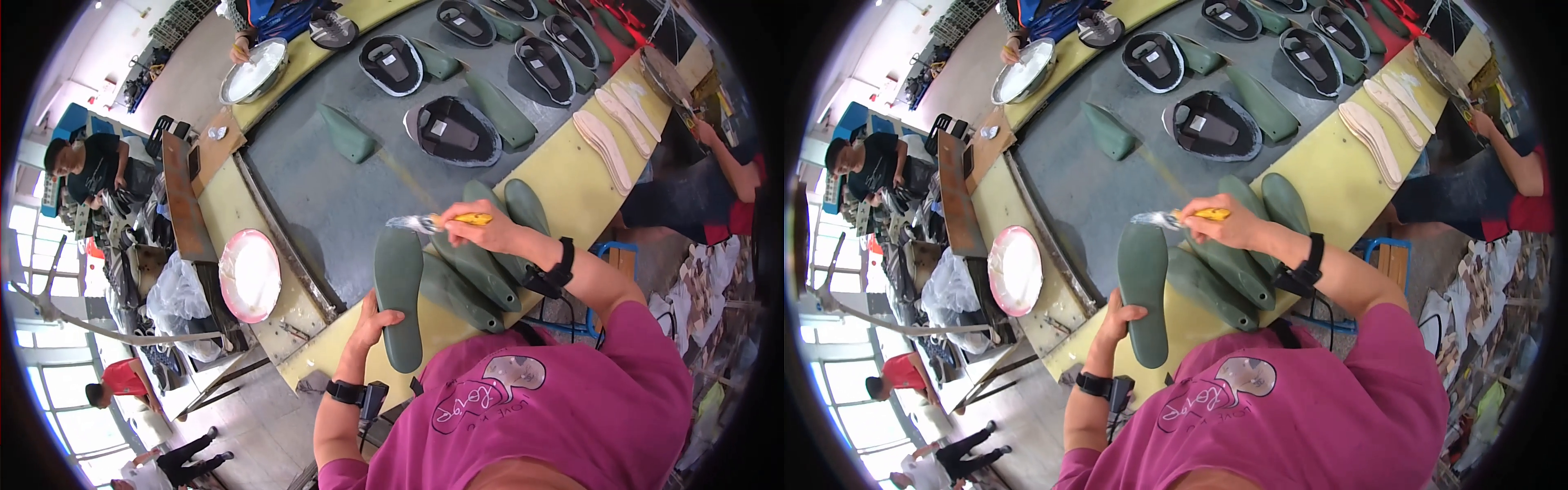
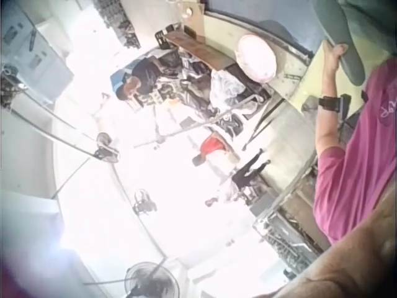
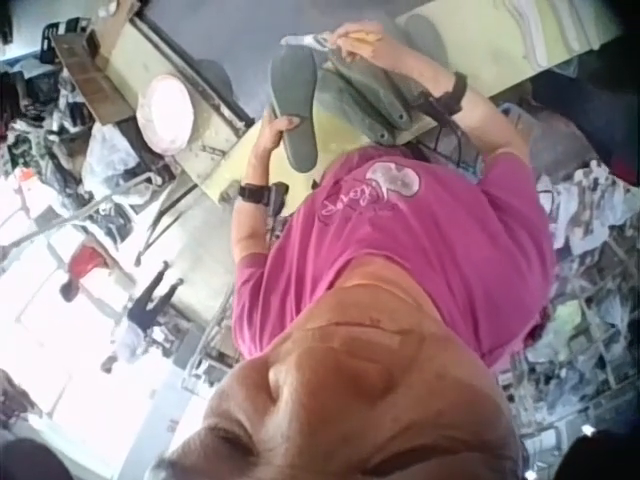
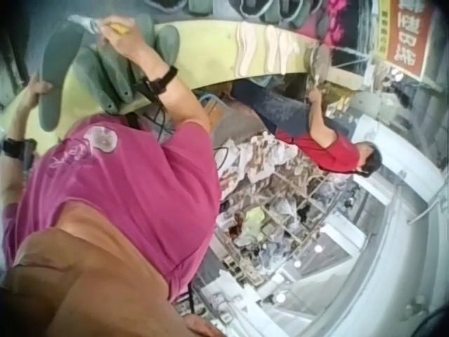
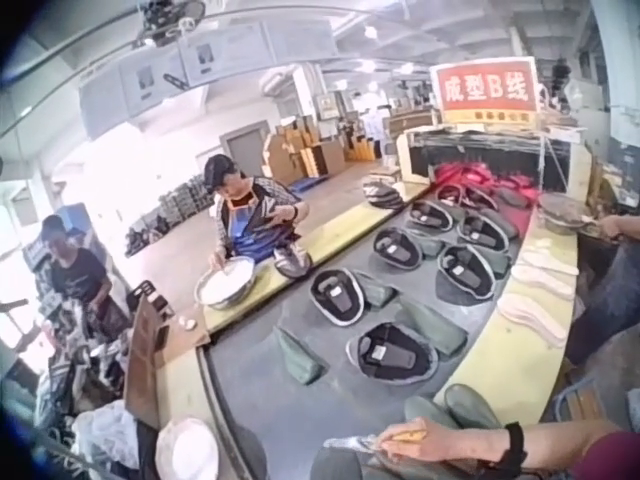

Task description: The recorder is applying a white adhesive/paste to green plastic shoe lasts using a brush, then placing the lasts into a rack.

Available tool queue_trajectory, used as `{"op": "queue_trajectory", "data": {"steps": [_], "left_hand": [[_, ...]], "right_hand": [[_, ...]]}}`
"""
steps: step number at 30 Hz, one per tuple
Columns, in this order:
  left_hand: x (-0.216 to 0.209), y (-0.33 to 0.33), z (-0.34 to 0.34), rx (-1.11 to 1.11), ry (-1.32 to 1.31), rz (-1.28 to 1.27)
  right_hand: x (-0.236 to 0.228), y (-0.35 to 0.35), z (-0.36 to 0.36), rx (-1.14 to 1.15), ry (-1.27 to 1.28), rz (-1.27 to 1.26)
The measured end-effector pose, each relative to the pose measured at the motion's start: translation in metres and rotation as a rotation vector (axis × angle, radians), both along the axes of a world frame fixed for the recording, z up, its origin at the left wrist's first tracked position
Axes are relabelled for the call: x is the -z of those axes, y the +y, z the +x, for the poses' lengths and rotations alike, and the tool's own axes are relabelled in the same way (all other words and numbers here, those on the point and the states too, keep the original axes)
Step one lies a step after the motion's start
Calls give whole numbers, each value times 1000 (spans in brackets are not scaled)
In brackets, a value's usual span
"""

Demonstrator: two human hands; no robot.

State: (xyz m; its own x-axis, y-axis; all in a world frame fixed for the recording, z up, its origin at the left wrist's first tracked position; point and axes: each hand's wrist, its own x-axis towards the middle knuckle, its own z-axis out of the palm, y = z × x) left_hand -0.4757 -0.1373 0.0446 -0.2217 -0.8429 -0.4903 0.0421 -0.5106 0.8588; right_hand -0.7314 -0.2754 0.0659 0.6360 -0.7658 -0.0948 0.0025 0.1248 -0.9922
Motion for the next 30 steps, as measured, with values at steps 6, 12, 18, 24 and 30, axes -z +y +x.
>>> {"op": "queue_trajectory", "data": {"steps": [6, 12, 18, 24, 30], "left_hand": [[22, -97, 3, -49, 32, 47], [89, -226, -10, -130, -403, 28], [103, -280, -42, -39, -894, -47], [94, -229, -26, -57, -978, -183], [30, -47, -73, 99, -852, -108]], "right_hand": [[17, 18, -45, 76, 183, -309], [31, 38, -67, -28, 498, -638], [29, 53, -71, 1, 596, -727], [54, 57, -77, 48, 566, -641], [60, 67, -87, 73, 583, -614]]}}
